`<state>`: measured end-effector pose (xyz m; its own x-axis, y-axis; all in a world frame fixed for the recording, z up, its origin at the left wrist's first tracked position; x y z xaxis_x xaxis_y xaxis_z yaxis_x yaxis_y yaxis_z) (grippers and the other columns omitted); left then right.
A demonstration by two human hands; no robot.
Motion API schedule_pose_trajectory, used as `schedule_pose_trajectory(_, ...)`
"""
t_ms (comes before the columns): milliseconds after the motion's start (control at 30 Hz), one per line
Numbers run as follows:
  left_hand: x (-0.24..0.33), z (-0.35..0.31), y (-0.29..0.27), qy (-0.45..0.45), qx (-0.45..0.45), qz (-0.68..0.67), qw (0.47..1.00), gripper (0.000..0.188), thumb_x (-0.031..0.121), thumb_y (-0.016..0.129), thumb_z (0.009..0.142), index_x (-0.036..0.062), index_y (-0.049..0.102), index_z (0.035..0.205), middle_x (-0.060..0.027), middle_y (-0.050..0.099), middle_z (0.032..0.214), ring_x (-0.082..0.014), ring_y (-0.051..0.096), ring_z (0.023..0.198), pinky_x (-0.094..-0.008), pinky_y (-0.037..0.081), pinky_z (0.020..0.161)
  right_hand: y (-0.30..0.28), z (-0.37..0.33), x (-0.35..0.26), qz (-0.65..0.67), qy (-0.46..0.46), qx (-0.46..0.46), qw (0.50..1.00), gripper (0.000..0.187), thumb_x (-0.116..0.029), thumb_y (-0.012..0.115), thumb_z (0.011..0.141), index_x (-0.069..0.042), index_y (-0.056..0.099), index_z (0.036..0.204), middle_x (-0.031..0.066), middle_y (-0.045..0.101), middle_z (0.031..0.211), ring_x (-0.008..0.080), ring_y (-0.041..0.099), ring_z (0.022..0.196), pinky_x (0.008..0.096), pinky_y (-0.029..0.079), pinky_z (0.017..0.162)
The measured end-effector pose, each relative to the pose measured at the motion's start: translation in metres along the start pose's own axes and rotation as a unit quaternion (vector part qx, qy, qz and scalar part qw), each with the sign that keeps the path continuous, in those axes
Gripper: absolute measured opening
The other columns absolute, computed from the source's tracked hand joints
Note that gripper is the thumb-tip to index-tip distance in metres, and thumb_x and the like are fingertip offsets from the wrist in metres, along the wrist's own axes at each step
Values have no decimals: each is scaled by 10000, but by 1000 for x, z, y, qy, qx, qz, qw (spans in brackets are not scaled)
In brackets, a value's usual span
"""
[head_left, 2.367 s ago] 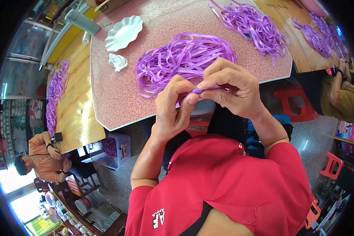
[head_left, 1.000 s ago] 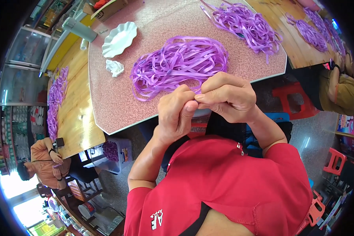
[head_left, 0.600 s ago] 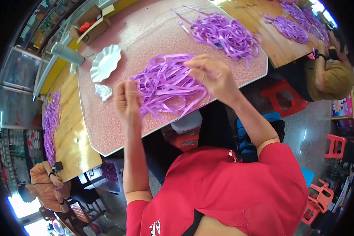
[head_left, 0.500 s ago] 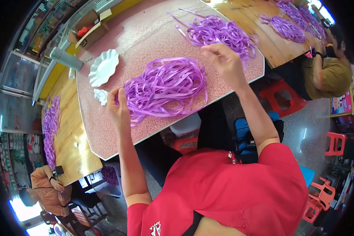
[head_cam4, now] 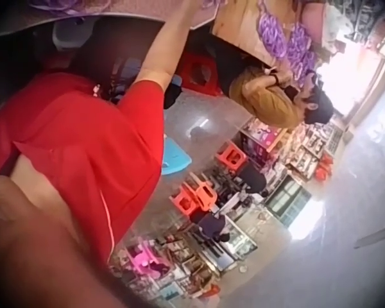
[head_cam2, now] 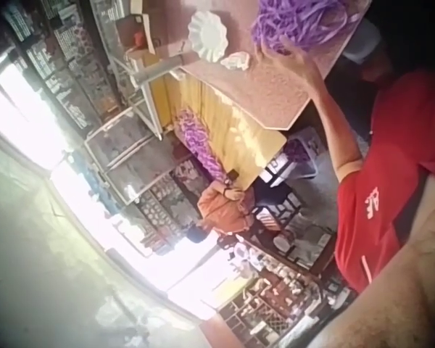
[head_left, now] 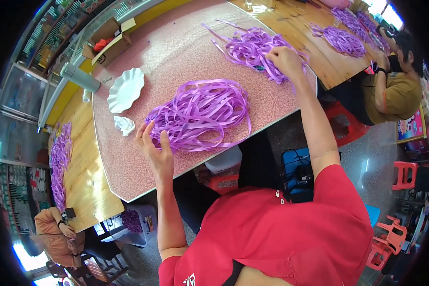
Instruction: Assembling and bundling purple elastic bands at a factory workbench.
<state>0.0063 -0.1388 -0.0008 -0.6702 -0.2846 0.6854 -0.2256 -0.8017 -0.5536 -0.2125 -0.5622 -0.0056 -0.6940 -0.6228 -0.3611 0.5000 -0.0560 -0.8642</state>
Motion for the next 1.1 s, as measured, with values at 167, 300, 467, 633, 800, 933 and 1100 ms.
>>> schedule_pose_trajectory(167,15,-4,-1,11,-12,-7,1000,375,192,611,945,12,537,1266,-204,423,1327,-348,396,1285,-465,300,1093,-37,30,-14,88,-46,-17,995,286,-305,679,893,-24,715,931,86,697,789,188,666,745,332,517,699)
schedule_pose_trajectory(300,27,-5,3,33,-17,-19,999,326,160,602,948,21,562,1241,-191,473,1290,-342,438,1256,-442,325,1080,-55,44,-31,379,-65,-61,921,277,-284,654,938,-12,698,963,31,670,781,110,628,722,255,497,658)
schedule_pose_trajectory(467,57,4,15,72,-42,-46,995,274,133,595,949,21,589,1199,-173,521,1251,-324,488,1210,-414,362,1052,-141,71,-83,654,-63,6,754,199,-210,648,940,-15,666,975,27,664,804,92,600,660,232,456,571)
schedule_pose_trajectory(633,76,9,27,79,-104,-120,984,244,111,591,945,20,605,1171,-152,560,1214,-297,522,1167,-396,404,1005,-228,95,-132,680,-156,86,712,176,-201,636,939,-26,646,942,31,655,768,105,596,606,241,471,527)
schedule_pose_trajectory(800,118,31,23,143,-96,-150,973,232,86,587,943,23,611,1166,-154,575,1193,-275,570,1109,-388,459,961,-210,28,-232,444,-344,-159,812,198,-191,654,922,-4,680,980,38,675,811,78,591,650,206,452,576)
schedule_pose_trajectory(933,137,52,17,120,-88,-260,954,316,98,584,952,21,562,1258,-166,569,1237,-250,575,1120,-415,473,970,-135,-27,-254,301,-398,-191,845,225,-235,662,921,-17,704,891,-7,619,691,83,558,646,263,457,627)
schedule_pose_trajectory(1100,150,74,57,132,-140,-335,922,427,175,582,976,8,489,1358,-152,570,1289,-221,574,1138,-397,466,981,-101,-46,-248,232,-358,-274,862,227,-251,677,910,-27,715,910,2,615,674,75,553,653,265,449,621)
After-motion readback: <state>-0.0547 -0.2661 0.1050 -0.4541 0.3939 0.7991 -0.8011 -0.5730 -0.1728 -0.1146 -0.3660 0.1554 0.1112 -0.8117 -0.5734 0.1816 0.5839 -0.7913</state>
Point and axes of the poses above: each hand's wrist, its own z-axis towards the middle knuckle, its own y-axis out of the palm, x = y × z, the point moved 10 cm from there along z, towards the middle knuckle
